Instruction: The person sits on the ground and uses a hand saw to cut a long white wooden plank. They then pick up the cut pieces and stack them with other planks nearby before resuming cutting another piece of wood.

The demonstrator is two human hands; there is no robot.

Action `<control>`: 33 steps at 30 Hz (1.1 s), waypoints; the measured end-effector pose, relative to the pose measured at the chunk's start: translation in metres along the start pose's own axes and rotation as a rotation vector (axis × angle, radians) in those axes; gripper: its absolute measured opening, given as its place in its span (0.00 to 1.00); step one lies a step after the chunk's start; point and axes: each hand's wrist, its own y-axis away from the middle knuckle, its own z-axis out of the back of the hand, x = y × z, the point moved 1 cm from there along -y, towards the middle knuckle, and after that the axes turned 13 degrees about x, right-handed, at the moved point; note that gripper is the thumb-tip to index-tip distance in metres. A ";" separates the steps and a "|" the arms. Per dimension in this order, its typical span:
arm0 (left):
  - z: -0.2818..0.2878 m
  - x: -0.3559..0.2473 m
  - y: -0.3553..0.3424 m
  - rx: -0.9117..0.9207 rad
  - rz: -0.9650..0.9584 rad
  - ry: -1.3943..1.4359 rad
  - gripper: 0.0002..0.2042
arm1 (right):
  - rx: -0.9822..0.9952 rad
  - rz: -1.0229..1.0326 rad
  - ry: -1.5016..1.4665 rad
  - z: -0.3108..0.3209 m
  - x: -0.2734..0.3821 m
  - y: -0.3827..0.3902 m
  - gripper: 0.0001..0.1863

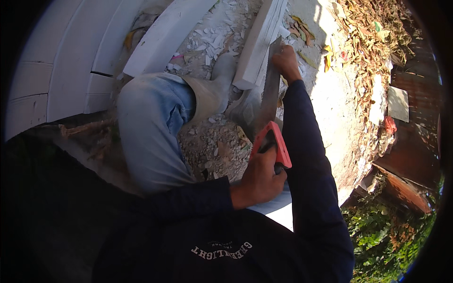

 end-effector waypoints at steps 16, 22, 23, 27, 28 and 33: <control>0.005 -0.001 -0.019 -0.020 0.001 0.076 0.11 | 0.082 -0.001 -0.037 -0.009 -0.023 -0.033 0.17; 0.007 -0.001 -0.012 -0.027 0.100 0.069 0.11 | 0.166 -0.047 0.019 -0.012 -0.008 -0.029 0.21; 0.006 -0.005 -0.006 -0.023 0.120 0.074 0.12 | 0.167 -0.052 0.030 -0.014 -0.002 -0.021 0.21; 0.003 -0.023 0.026 0.017 0.216 0.085 0.14 | 0.246 -0.096 0.056 -0.017 0.005 0.007 0.23; 0.000 -0.027 0.035 0.033 0.247 0.086 0.15 | 0.244 -0.097 0.051 -0.020 0.007 0.020 0.23; -0.021 -0.036 0.085 0.056 0.223 0.126 0.14 | 0.216 -0.085 0.041 -0.010 0.051 0.108 0.22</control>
